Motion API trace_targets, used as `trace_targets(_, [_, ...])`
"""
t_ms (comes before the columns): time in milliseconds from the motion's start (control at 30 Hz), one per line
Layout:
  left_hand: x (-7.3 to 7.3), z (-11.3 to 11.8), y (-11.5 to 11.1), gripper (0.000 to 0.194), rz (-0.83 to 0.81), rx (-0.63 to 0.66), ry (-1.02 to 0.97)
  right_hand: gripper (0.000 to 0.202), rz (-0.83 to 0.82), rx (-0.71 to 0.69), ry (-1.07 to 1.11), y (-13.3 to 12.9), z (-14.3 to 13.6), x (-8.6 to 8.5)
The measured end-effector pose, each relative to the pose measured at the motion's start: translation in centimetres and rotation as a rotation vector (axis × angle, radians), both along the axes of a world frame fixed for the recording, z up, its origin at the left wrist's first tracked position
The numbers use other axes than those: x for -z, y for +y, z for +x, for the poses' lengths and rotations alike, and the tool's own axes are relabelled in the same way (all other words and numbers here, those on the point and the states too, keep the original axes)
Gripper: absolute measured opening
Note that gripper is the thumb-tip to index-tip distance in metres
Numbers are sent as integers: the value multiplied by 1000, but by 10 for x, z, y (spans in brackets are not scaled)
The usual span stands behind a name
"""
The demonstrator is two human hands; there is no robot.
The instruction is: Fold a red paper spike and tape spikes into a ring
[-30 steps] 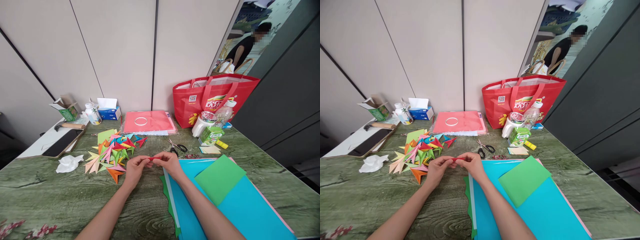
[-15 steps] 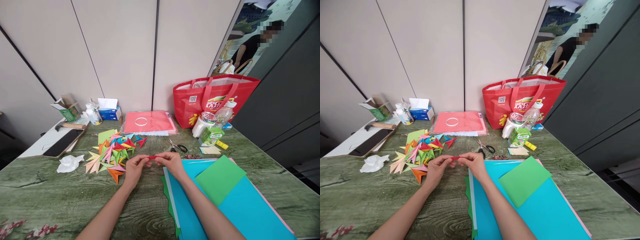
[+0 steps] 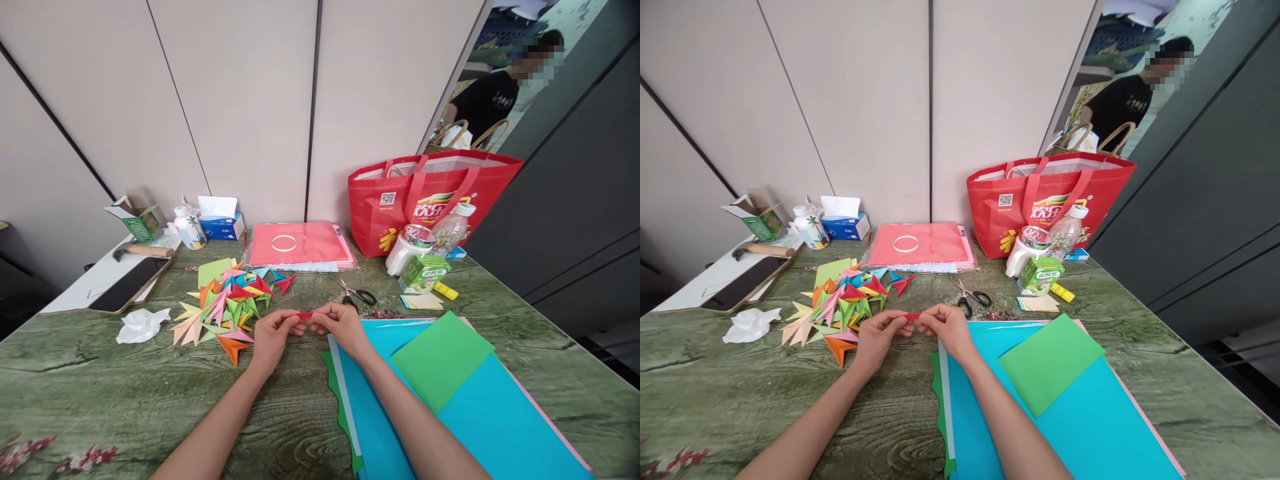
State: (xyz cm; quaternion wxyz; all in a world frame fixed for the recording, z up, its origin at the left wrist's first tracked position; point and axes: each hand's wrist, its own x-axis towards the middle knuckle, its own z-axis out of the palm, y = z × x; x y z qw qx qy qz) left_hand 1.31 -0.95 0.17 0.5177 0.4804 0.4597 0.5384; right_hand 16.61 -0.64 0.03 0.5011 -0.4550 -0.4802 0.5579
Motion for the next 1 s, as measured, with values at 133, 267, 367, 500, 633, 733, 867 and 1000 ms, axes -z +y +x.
trace_targets(133, [-1,1,0,13,-23,-10,11,30,15,5,-10,1,0,3])
trace_targets(267, [-2,0,0,19,-54,29,-35,30,37,32,-13,3,2,6])
trace_targets(367, [-1,-1,1,22,-70,40,-63,31,40,47,-22,5,3,6])
trace_targets(500, [0,0,0,23,-101,69,-20,33,44,2,-55,4,1,8])
trace_targets(633, [1,2,-2,21,-96,74,59,32,96,-6,-114,4,-1,15])
trace_targets(733, [4,3,-5,19,-5,42,161,31,113,17,-108,6,-1,19])
trace_targets(867, [8,3,-7,23,120,44,301,31,84,-7,-58,9,1,20])
trace_targets(1000, [11,1,-8,28,171,62,398,38,92,-50,-57,11,1,21])
